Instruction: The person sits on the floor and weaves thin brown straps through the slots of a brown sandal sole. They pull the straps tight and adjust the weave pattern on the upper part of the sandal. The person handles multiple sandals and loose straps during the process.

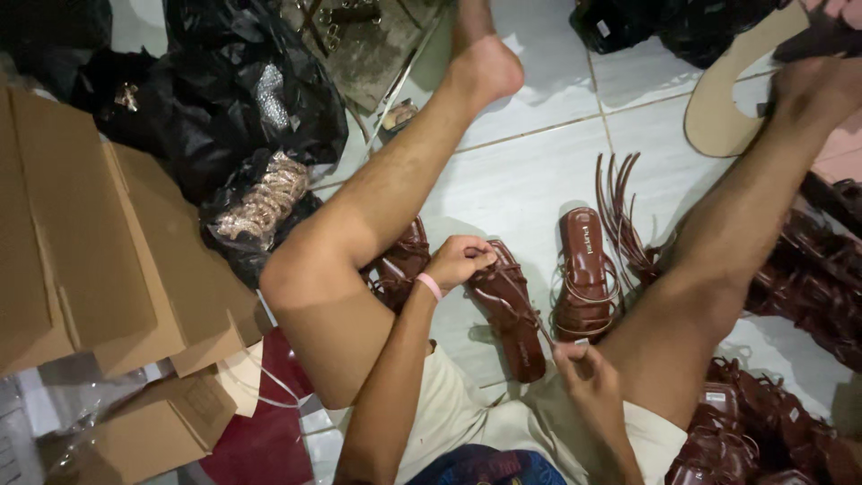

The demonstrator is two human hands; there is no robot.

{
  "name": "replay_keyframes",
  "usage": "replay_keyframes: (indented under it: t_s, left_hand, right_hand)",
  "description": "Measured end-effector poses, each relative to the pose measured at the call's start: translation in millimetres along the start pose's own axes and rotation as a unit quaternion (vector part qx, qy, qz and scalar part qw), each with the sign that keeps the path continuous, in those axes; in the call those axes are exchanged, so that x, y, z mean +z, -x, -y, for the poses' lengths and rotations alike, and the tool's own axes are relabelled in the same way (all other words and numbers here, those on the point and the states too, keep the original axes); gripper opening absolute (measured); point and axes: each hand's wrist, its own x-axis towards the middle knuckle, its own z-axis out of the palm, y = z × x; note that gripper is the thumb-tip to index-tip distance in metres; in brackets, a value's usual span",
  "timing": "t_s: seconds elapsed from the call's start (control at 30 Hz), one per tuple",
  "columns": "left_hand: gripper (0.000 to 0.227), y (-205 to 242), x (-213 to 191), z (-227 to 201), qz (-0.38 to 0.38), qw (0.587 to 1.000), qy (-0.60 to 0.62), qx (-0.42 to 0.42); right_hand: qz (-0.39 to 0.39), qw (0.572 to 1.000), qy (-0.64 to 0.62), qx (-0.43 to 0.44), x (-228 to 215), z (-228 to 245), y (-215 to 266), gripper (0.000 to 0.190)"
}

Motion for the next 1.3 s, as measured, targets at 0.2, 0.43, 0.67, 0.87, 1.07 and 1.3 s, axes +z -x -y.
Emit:
replay_keyframes:
  t_s: [0.2, 0.43, 0.67, 0.87, 1.07, 1.3]
  left_hand:
    - [0.014, 0.0, 11.6, -13.0, 0.001, 0.998, 0.043, -0.037]
    - [0.013, 4.3, 13.7, -34.5, -0.008, 0.999, -0.051, -0.009]
    - [0.012, 9.2, 14.6, -43.1, -0.028, 0.992, -0.123, -0.030]
    - [0.015, 9.6, 21.3, -54.7, -0.058, 0.989, -0.118, -0.064]
    - [0.048, 43.2, 37.7, -83.6, -0.041, 0.977, -0.203, 0.044]
    - [0.032, 63.0, 50.8, -85.7, -0.109, 0.946, -0.301, 0.056]
  right_hand:
    - [0.059, 0.933, -0.353, 0.038, 38.7, 54.5, -42.8, 0.049]
    - [0.050, 0.991, -0.072, -0.104, 62.5, 68.6, -85.2, 0.031]
    - [-0.030, 0.997, -0.058, -0.028, 76.6, 64.6, -63.4, 0.026]
    - [-0.029, 0.998, -0.056, 0.004, 73.5, 63.3, -61.2, 0.027]
    - [-0.006, 0.990, -0.127, 0.054, 67.0, 54.9, -70.8, 0.033]
    - [0.041, 0.998, -0.023, -0.038, 66.0, 66.2, -67.9, 0.031]
